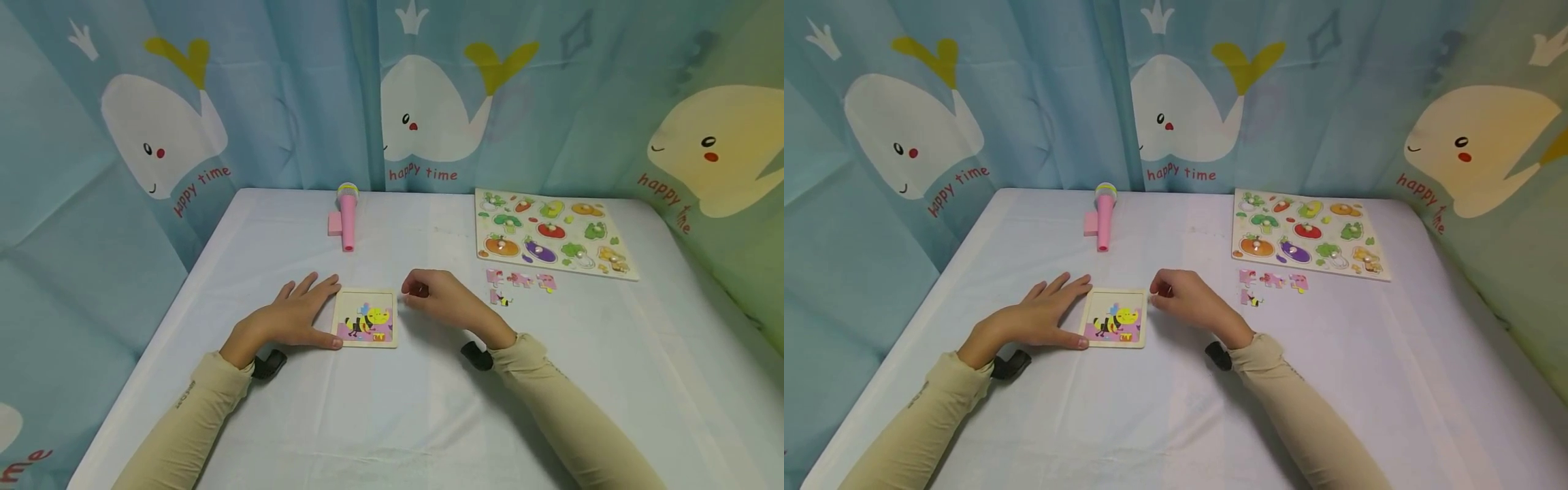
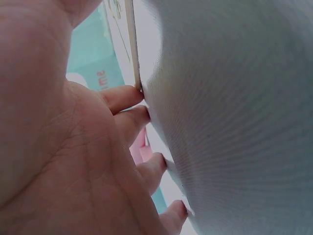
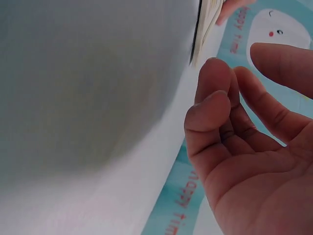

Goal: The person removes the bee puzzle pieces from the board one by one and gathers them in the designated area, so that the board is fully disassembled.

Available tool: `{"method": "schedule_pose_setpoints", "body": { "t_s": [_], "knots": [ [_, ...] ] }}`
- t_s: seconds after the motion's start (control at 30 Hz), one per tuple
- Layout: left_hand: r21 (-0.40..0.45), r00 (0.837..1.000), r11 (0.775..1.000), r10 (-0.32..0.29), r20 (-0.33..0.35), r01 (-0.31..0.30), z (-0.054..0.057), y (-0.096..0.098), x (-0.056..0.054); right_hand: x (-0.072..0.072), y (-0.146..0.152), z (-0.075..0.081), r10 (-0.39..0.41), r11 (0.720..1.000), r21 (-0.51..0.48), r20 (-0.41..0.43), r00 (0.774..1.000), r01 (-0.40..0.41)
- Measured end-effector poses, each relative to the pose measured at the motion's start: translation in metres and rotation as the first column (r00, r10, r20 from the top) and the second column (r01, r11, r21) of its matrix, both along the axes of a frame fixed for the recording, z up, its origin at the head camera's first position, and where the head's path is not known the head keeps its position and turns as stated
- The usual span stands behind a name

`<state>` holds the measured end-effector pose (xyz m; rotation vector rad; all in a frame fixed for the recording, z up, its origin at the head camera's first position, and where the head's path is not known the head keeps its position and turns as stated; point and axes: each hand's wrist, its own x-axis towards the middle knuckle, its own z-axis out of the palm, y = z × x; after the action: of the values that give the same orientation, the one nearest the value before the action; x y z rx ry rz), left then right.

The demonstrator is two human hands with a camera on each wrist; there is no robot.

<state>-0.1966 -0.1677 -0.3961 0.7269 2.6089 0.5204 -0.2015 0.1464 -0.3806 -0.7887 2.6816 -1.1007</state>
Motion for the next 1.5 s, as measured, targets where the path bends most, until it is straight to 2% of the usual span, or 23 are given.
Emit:
{"method": "schedule_pose_setpoints", "body": {
  "t_s": [0.5, 0.83, 1.23, 1.5],
  "knots": [
    [0.002, 1.000, 1.000, -0.001, 0.004, 0.001, 0.000, 0.000, 0.000, 0.006, -0.035, 0.000, 0.128, 0.992, 0.009, 0.005, 0.992, -0.128],
    [-0.008, 1.000, 1.000, 0.003, 0.007, -0.003, -0.002, 0.001, -0.001, 0.004, -0.047, -0.002, 0.173, 0.981, 0.090, 0.014, 0.985, -0.173],
    [-0.028, 1.000, 1.000, 0.011, 0.005, -0.011, 0.002, 0.002, -0.001, 0.002, -0.062, -0.001, 0.140, 0.949, 0.277, 0.060, 0.988, -0.151],
    [-0.018, 1.000, 1.000, 0.009, 0.006, -0.009, 0.002, 0.001, 0.000, 0.002, -0.067, 0.002, 0.123, 0.942, 0.301, 0.100, 0.987, -0.148]
  ]
}}
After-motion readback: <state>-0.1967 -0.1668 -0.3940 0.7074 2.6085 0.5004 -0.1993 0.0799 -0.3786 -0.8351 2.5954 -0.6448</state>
